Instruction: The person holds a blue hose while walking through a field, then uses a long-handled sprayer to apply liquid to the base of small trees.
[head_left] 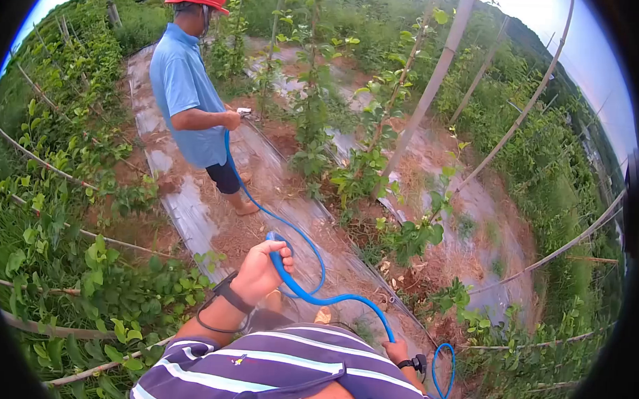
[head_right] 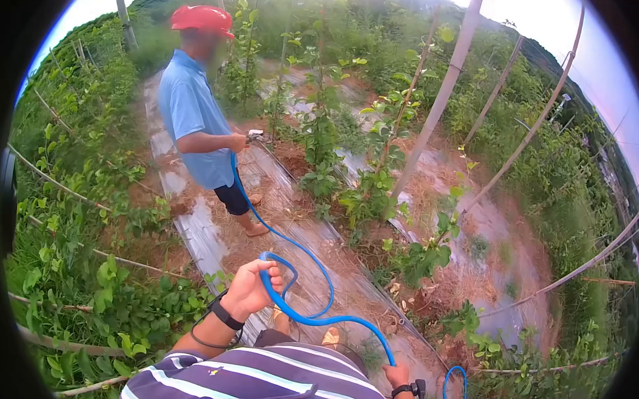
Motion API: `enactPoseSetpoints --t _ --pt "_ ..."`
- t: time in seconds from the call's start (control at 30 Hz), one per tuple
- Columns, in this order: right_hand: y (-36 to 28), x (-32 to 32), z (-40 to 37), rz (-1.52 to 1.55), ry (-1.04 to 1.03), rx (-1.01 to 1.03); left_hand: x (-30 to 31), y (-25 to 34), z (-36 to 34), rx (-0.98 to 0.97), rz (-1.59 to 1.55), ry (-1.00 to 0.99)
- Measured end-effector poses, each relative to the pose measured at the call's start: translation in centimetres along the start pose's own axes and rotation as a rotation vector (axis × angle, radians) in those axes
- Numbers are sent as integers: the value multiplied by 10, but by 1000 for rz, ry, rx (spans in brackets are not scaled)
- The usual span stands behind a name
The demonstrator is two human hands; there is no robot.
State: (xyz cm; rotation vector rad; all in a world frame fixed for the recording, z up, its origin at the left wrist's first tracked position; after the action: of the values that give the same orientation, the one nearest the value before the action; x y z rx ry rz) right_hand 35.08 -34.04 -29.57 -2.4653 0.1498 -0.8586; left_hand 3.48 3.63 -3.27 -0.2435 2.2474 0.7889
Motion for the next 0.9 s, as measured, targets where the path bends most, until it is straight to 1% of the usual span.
enactPoseSetpoints --t 0.03,0.07,0.1,0.13,0.17,0.2,0.23,0.3,0.33,0.37,0.43,0.5,0.57,0.63,0.67,0.73,0.77,0.83,0.9 --pt "1 9 -12 -41 47 51 10 -11 0 56 -36 26" --pt "25 12 -14 -27 65 -12 17 -16 4 101 -63 41" --pt "27 14 8 -29 132 -53 40 -21 39 122 -81 14" --pt "20 1 4 -12 135 -50 56 -25 41 146 -79 34" --pt "17 -8 -9 -19 103 -79 65 -24 40 145 -71 31" --pt "11 -12 -20 -35 73 -109 75 -25 39 169 -66 72" --pt "16 -16 -18 -44 81 -109 82 -28 38 194 -68 108" --pt "37 -29 4 -3 -1 -117 95 -26 41 168 -79 126" --pt "19 -34 9 -121 -7 -81 101 -20 43 146 -79 153" --pt "3 -39 14 -130 -2 -79 104 -14 45 144 -89 149" --pt "-62 -56 11 -299 -149 13 112 3 45 82 -112 171" --pt "-140 -59 -13 -298 -169 -59 117 21 43 42 -109 189" --pt "-198 -73 -22 -152 -236 -5 117 45 37 -22 -156 203" --pt "-225 -111 -5 48 -326 -31 120 64 31 -46 -176 229" --pt "-248 -129 -6 97 -385 -50 118 76 24 -92 -187 229" --pt "-315 -159 -18 205 -512 -62 119 98 13 -168 -226 198" --pt "-353 -170 -31 266 -581 -54 121 107 6 -175 -228 209" --pt "-416 -187 -50 309 -668 34 128 131 -11 -311 -251 265" --pt "-466 -201 -69 366 -783 116 144 147 -25 -366 -273 281"
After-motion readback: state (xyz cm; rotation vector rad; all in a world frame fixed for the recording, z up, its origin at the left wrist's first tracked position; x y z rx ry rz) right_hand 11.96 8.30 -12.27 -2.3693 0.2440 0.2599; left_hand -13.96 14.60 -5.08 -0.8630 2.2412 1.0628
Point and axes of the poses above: each hand's wrist, its own z-axis towards the middle knuckle, its own x-axis out of the back of the hand, y = z × x, the point moved 6 cm from there along z, towards the middle knuckle, and after that the axes turned 10 degrees about z, right-handed, at the moved point
